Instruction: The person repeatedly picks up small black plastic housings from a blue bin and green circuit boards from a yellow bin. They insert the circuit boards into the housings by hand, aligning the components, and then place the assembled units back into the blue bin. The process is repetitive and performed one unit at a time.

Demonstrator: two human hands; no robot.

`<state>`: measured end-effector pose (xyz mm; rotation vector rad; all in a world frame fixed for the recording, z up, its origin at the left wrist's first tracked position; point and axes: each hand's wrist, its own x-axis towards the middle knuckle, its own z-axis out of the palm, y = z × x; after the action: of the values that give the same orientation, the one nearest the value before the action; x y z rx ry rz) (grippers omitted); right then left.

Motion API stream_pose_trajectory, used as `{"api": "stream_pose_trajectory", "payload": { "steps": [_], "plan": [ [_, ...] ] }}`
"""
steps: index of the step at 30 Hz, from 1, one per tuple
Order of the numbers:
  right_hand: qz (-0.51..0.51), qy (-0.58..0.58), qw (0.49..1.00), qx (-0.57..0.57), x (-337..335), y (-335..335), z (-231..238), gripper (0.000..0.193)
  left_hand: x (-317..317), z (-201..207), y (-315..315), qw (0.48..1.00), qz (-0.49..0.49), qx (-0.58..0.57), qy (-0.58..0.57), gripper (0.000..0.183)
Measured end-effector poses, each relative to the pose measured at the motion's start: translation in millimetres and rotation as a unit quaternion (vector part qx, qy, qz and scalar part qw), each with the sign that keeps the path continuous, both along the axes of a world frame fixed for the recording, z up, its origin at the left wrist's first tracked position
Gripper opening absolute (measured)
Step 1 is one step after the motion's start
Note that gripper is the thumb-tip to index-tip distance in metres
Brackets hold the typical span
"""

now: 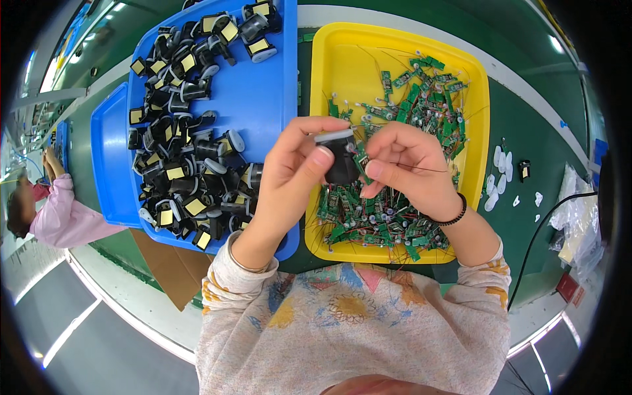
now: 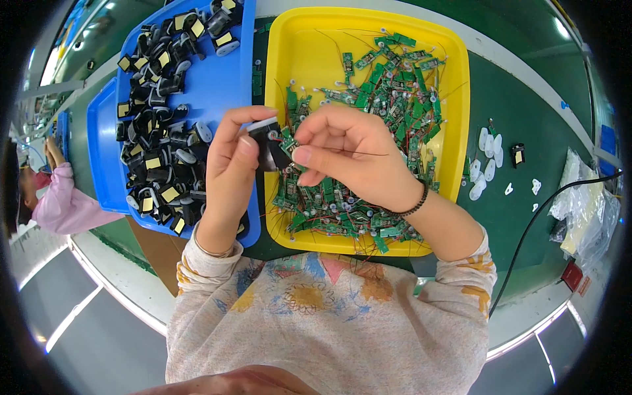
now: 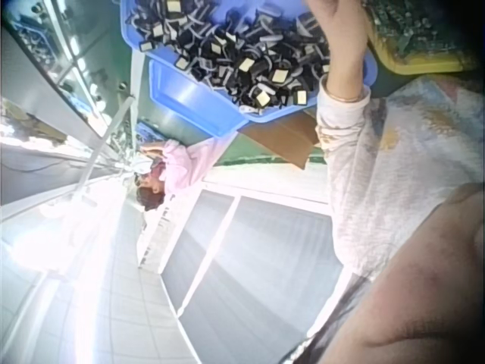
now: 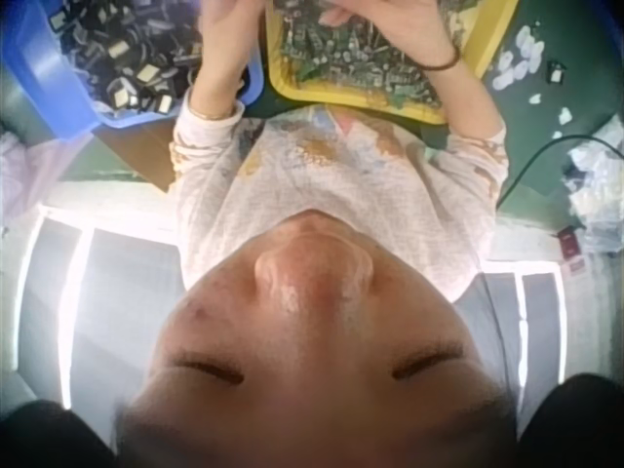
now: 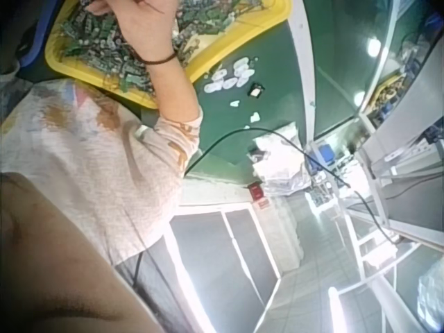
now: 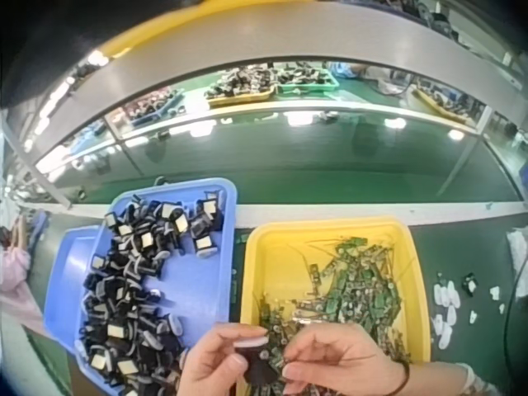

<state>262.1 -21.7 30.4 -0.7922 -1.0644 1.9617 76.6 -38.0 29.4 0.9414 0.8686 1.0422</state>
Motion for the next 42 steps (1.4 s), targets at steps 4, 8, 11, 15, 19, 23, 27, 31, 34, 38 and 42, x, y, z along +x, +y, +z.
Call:
{"api": "stream_pose_trajectory", "payload": {
  "steps": [4,8,11,15,19,23,27,31,34,38,42],
  "plan": [
    [-0.019,0.011,0.999,-0.041,-2,0,2,0.011,7,5,-2,1.000,0.011,-0.001,-0.021,0.038],
    [-0.035,0.038,0.998,-0.047,-6,-3,1,0.013,10,4,-1,0.999,0.035,-0.025,-0.018,0.046],
    [-0.030,0.029,0.999,-0.029,-7,-3,-1,0.016,12,1,-2,0.999,0.043,-0.022,-0.024,0.045],
    [-0.026,0.022,0.999,-0.027,-6,-2,0,0.018,15,0,-5,0.998,0.058,0.005,0.030,0.043],
    [-0.028,0.015,0.999,0.006,-6,-3,1,0.018,16,-5,-8,0.996,0.059,0.034,0.065,0.045],
    [-0.018,-0.007,0.999,0.037,-5,-2,2,0.017,14,-10,-9,0.989,0.065,0.088,0.097,0.046],
    [0.016,-0.014,1.000,0.019,-1,1,3,0.013,13,-13,-7,0.972,0.065,0.171,0.146,0.047],
    [0.061,-0.023,0.998,0.011,5,5,5,0.009,12,-11,-8,0.965,0.038,0.198,0.170,0.046],
    [0.067,-0.022,0.997,-0.001,6,5,8,0.008,13,-13,-7,0.965,0.026,0.206,0.162,0.043],
    [0.024,-0.050,0.998,0.034,1,-1,6,0.008,14,-16,-6,0.968,0.008,0.208,0.139,0.042],
    [-0.002,-0.136,0.984,0.113,1,-4,-2,0.009,13,-10,-5,0.979,-0.030,0.169,0.109,0.043]
  ]
}}
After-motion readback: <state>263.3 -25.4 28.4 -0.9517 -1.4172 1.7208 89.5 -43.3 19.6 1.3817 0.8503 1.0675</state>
